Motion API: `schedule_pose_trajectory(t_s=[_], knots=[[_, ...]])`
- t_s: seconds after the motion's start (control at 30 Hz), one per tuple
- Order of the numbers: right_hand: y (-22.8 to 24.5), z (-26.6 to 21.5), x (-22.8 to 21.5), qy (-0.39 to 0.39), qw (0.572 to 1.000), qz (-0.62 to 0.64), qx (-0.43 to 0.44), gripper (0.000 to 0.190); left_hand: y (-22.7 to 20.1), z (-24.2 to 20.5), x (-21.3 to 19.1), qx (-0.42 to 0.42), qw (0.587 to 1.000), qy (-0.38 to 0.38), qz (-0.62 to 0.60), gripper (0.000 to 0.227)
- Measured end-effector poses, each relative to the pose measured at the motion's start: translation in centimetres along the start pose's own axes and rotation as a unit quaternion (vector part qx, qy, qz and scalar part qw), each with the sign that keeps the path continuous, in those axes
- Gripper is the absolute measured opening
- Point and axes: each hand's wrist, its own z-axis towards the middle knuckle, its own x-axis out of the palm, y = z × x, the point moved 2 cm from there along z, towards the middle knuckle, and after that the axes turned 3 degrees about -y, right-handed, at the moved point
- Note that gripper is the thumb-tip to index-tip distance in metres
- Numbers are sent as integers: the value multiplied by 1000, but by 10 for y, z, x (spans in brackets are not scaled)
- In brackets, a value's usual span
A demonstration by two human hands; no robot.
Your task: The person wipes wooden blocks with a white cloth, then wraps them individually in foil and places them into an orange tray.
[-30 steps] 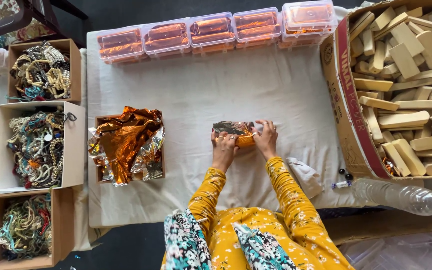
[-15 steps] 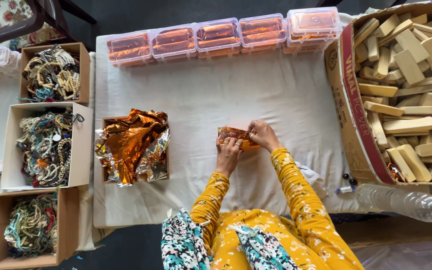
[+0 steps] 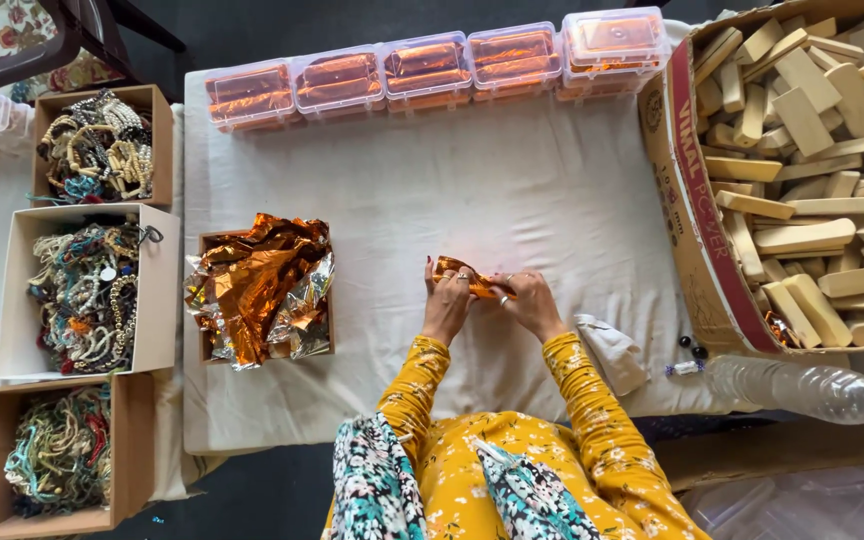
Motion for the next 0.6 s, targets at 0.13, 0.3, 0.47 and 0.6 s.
schedule_pose_trajectory(t_s=[0.13,0.3,0.47,0.6], knots=[[19,-7,-7,5,999,-45,-29,31,0,-1,-3,-3,1000,22,1,49],[13,-23,10,-23,992,-105,-61,30,6,-13,3,-21,995,-60,-82,67],[20,-37,5,-28,991,-111,-76,27,-13,-12,-49,22,996,-73,41,71],[37,-43,-16,-98,984,-108,-106,26,12,-34,6,63,995,-40,60,41]])
